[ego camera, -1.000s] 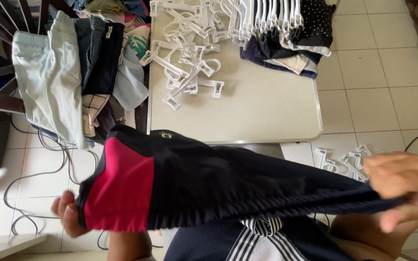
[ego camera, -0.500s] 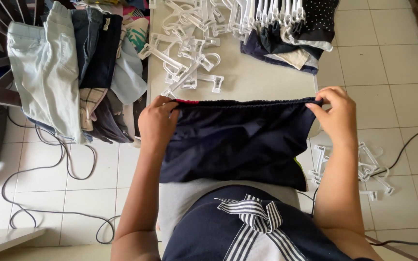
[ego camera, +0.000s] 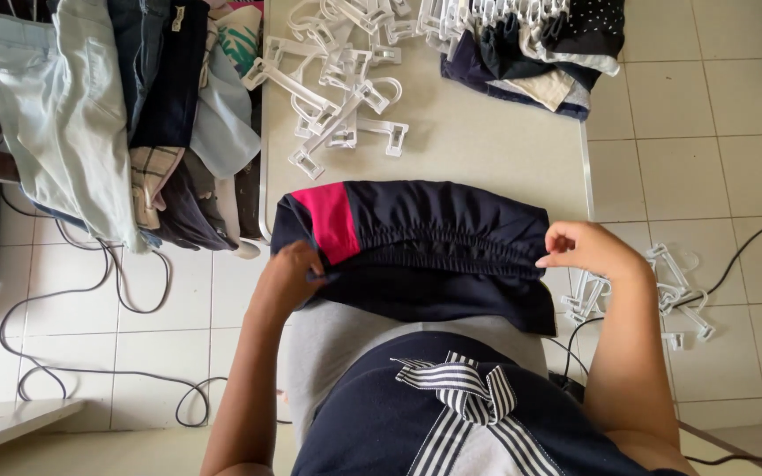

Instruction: The person is taking shorts from a pile, spreading them flat on a table, and then attaching them to a plastic hanger using the built-in clips.

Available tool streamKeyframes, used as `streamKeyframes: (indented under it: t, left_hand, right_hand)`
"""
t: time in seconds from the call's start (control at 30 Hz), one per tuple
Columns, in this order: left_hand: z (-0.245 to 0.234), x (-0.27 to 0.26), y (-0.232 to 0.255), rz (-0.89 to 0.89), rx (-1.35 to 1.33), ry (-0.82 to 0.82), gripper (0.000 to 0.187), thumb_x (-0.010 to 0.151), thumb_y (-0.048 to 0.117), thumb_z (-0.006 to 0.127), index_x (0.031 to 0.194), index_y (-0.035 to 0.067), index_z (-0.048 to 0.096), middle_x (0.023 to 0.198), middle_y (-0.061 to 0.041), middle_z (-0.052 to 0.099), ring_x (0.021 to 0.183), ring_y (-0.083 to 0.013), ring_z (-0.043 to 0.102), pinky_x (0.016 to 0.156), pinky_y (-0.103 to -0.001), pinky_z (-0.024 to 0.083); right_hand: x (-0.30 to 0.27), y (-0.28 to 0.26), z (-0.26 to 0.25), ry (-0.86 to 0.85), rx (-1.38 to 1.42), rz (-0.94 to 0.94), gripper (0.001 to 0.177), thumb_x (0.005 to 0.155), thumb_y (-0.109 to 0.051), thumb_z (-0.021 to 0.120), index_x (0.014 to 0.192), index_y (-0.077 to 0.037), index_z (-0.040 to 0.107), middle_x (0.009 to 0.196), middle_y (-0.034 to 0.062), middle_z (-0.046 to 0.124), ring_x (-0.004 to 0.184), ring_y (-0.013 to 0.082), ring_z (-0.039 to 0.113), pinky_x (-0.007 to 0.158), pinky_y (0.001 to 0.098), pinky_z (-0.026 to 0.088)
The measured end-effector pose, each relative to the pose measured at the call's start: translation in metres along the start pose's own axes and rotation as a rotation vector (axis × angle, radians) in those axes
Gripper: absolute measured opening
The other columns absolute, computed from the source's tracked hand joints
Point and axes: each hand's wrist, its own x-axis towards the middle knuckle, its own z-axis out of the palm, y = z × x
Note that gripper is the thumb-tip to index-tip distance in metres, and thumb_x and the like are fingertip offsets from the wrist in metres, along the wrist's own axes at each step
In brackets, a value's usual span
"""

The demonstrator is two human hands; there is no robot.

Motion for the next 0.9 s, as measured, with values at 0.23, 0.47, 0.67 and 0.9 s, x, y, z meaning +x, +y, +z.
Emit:
streamKeyframes:
  t: [0.23, 0.47, 0.67, 0.9]
  left_hand:
    - [-0.025, -0.017, 0.023, -0.245, -0.147, -0.047, 0.026, 0.09, 0.034, 0.077, 0.091, 0.008, 0.075, 0.091, -0.008, 0.075, 0.093, -0.0273, 0.076, 0.081, -0.039, 0.06]
    - [0.002, 0.013, 0.039, -0.549, -0.021, -0.011, 0.081, 0.082, 0.072, 0.064, 0.131, 0.009, 0.052, 0.109, -0.021, 0.07, 0.102, -0.0408, 0.072, 0.088, -0.05, 0.058]
    - [0.029, 0.013, 0.046, -0.393, 0.045, 0.179, 0.078, 0.077, 0.031, 0.083, 0.14, 0.013, 0.04, 0.118, -0.015, 0.057, 0.103, -0.0444, 0.069, 0.083, -0.052, 0.062]
    - [0.01, 0.014, 0.031, -0.387, -0.244, 0.413, 0.044, 0.077, 0.004, 0.067, 0.118, 0.019, 0.059, 0.105, -0.01, 0.069, 0.09, -0.0351, 0.074, 0.077, -0.046, 0.059]
  right_hand:
    - [0.011, -0.015, 0.006, 0.051, -0.113, 0.118, 0.042, 0.08, -0.03, 0.083, 0.112, -0.006, 0.071, 0.099, 0.0185, 0.077, 0.093, 0.0305, 0.071, 0.083, 0.043, 0.054]
    - [0.042, -0.044, 0.064, -0.048, -0.379, -0.097, 0.065, 0.071, -0.038, 0.089, 0.129, -0.024, 0.064, 0.133, 0.0059, 0.06, 0.126, 0.0322, 0.057, 0.098, 0.0503, 0.052]
    - [0.053, -0.034, 0.08, -0.108, -0.54, -0.035, 0.05, 0.084, -0.034, 0.078, 0.128, -0.026, 0.056, 0.13, 0.0022, 0.053, 0.132, 0.033, 0.05, 0.095, 0.057, 0.051]
    - [0.062, -0.009, 0.08, -0.058, -0.542, -0.101, 0.049, 0.081, -0.021, 0.075, 0.126, -0.023, 0.054, 0.129, 0.0041, 0.051, 0.129, 0.0331, 0.051, 0.089, 0.0521, 0.052]
